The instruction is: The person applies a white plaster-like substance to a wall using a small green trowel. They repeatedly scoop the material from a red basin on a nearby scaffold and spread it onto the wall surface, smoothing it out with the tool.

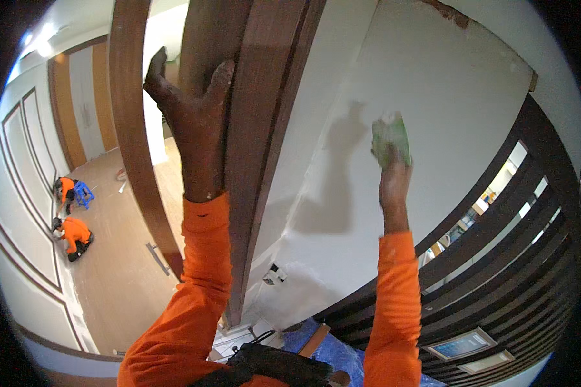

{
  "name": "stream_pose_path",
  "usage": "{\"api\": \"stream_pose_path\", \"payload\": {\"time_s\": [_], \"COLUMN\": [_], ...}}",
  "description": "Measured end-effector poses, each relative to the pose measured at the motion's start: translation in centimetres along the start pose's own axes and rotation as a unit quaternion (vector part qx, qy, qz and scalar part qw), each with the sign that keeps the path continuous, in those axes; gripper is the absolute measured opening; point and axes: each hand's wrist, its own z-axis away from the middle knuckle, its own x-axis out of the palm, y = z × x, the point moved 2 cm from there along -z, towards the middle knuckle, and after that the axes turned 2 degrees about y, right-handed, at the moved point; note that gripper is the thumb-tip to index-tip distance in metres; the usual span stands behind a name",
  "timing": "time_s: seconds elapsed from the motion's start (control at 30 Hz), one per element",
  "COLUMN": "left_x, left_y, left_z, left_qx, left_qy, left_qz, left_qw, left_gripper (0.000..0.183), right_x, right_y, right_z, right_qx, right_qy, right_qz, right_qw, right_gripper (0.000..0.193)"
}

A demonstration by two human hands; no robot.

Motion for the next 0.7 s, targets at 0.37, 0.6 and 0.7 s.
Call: {"api": "stream_pose_path", "payload": {"time_s": [0.37,0.6,0.7], "left_x": [1.3,0.9,1.1], "left_y": [-2.5,-0.5,0.5], "left_z": [0.1,0.9,0.6], "left_qx": [0.117,0.114,0.165], "left_qy": [-0.04,0.001,-0.051], "left_qz": [-0.083,0.107,0.149], "left_qw": [0.989,0.988,0.973], "left_gripper": [0.072,0.036,0.032], "right_x": [13.5,17.4,15.3], "right_y": [-1.1,-1.5,-0.2], "right_z": [-23.0,-28.4,-30.5], "right_qx": [-0.284,-0.16,-0.393], "right_qy": [0.002,-0.145,-0.216], "right_qz": [0.573,0.498,0.503], "right_qw": [0.768,0.84,0.739], "right_gripper": [0.032,0.029,0.019]}}
